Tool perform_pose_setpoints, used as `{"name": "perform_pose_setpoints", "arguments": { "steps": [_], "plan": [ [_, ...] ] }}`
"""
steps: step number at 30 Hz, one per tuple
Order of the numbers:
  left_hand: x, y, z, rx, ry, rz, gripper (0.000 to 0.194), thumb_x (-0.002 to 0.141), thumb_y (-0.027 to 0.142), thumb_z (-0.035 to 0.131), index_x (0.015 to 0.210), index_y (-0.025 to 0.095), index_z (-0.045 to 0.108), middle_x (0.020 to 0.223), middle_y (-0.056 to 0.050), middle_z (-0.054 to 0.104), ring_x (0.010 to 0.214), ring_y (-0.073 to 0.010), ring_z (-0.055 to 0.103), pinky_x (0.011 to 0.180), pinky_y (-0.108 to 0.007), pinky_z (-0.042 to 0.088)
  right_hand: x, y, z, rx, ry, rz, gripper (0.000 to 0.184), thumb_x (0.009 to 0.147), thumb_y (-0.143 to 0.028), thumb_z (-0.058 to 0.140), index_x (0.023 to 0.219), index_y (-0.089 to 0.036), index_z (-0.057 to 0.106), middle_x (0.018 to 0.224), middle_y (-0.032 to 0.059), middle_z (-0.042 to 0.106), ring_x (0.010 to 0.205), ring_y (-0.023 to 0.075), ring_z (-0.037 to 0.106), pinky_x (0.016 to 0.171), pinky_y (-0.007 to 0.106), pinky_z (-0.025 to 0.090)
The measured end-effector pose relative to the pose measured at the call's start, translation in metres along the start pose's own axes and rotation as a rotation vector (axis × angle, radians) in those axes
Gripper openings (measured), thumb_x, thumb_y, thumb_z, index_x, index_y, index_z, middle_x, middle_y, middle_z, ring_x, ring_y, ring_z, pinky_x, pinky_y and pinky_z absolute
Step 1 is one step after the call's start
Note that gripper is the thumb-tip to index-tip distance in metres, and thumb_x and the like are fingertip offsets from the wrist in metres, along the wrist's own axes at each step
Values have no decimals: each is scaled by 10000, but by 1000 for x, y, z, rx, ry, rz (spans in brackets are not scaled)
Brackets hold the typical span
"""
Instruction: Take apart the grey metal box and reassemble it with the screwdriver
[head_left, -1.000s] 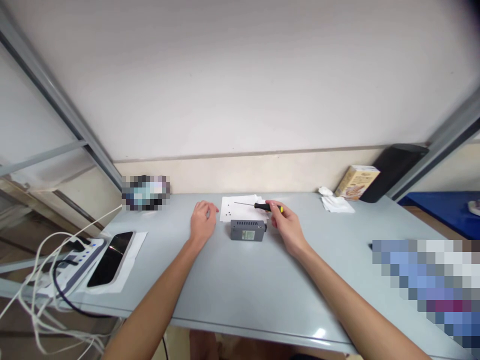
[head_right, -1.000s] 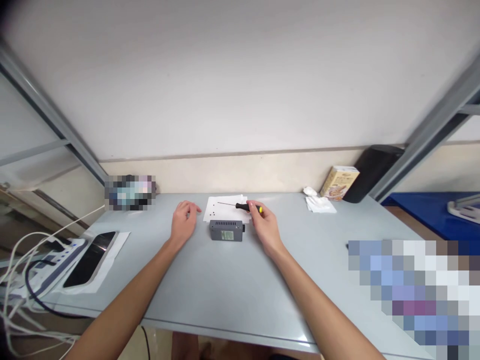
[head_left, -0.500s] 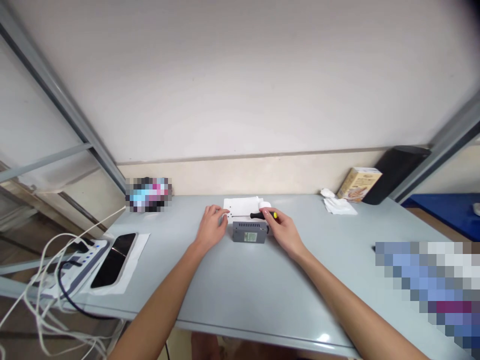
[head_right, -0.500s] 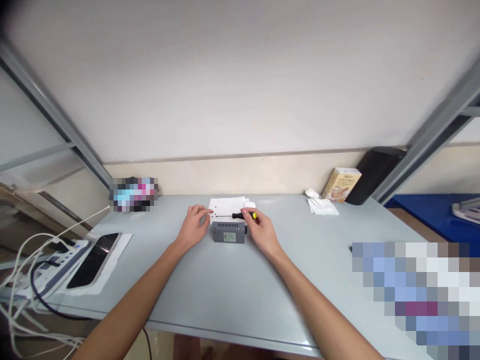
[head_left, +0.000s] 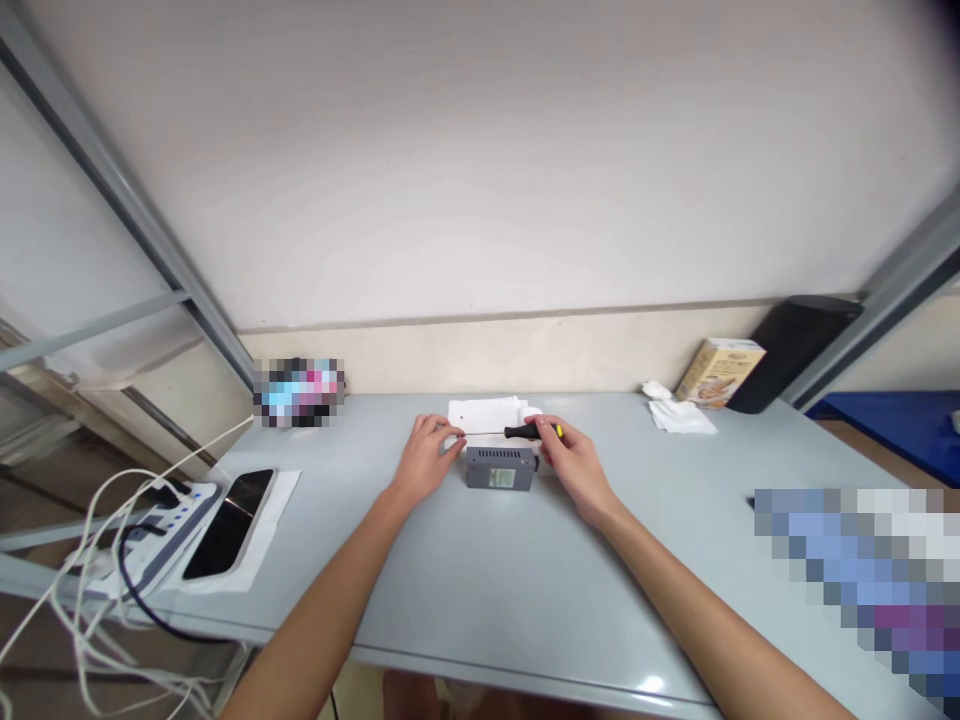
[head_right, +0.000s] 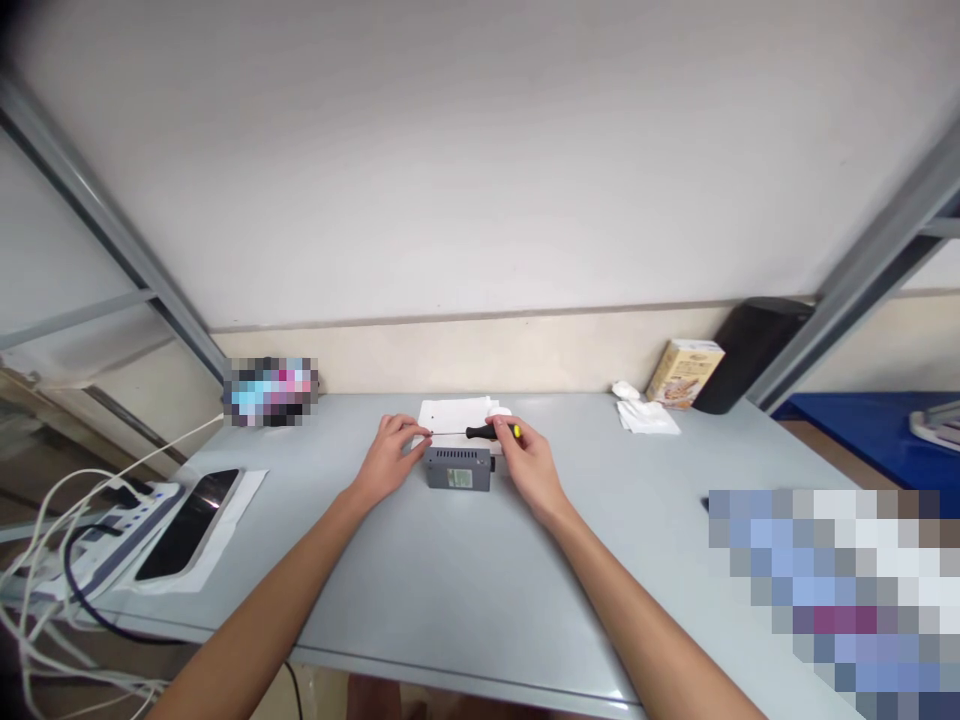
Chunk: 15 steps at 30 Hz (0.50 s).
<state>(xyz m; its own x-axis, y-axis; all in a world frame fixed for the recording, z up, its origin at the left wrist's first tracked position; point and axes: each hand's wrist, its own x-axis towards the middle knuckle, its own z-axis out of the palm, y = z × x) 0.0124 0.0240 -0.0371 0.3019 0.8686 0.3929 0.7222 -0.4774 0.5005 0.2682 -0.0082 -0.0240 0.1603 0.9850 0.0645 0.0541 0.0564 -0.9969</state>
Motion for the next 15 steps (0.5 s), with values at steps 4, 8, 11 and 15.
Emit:
{"name": "perform_pose_setpoints", "arguments": {
  "steps": [4, 8, 11, 15],
  "plan": [
    [0, 1, -1, -13, 8, 21, 163, 1027, 304, 601, 1034, 251, 755, 1113, -73, 655, 1121, -262, 538, 1007, -430, 511, -1, -2, 0, 14, -10, 1, 597, 840, -764, 643, 1072, -231, 782, 646, -18, 517, 609, 154, 385, 591, 288, 298],
    [0, 2, -1, -25, 26, 16, 184, 1036, 321, 582, 1023, 253, 752, 1083, -71, 660, 1108, -258, 543, 983, -425, 519, -1, -3, 0, 19, 8, -8, 604, 818, -776, 653, 1031, -226, 785, 651, -8, 548, 612, 162, 421, 596, 293, 323],
    [0, 3, -1, -25, 31, 20, 175, 1037, 305, 577, 1044, 254, 744, 1071, -64, 654, 1097, -251, 550, 979, -412, 514, -1, -2, 0, 16, 16, -12, 593, 821, -771, 654, 1013, -227, 787, 674, -3, 575, 616, 159, 433, 599, 292, 333],
    [0, 4, -2, -25, 30, 26, 162, 1038, 296, 578, 1081, 254, 729, 1070, -57, 649, 1094, -243, 560, 981, -400, 505, 0, -3, 1, 12, 11, 0, 579, 828, -765, 651, 1011, -231, 783, 673, -7, 560, 618, 157, 410, 601, 292, 314]
  ]
}}
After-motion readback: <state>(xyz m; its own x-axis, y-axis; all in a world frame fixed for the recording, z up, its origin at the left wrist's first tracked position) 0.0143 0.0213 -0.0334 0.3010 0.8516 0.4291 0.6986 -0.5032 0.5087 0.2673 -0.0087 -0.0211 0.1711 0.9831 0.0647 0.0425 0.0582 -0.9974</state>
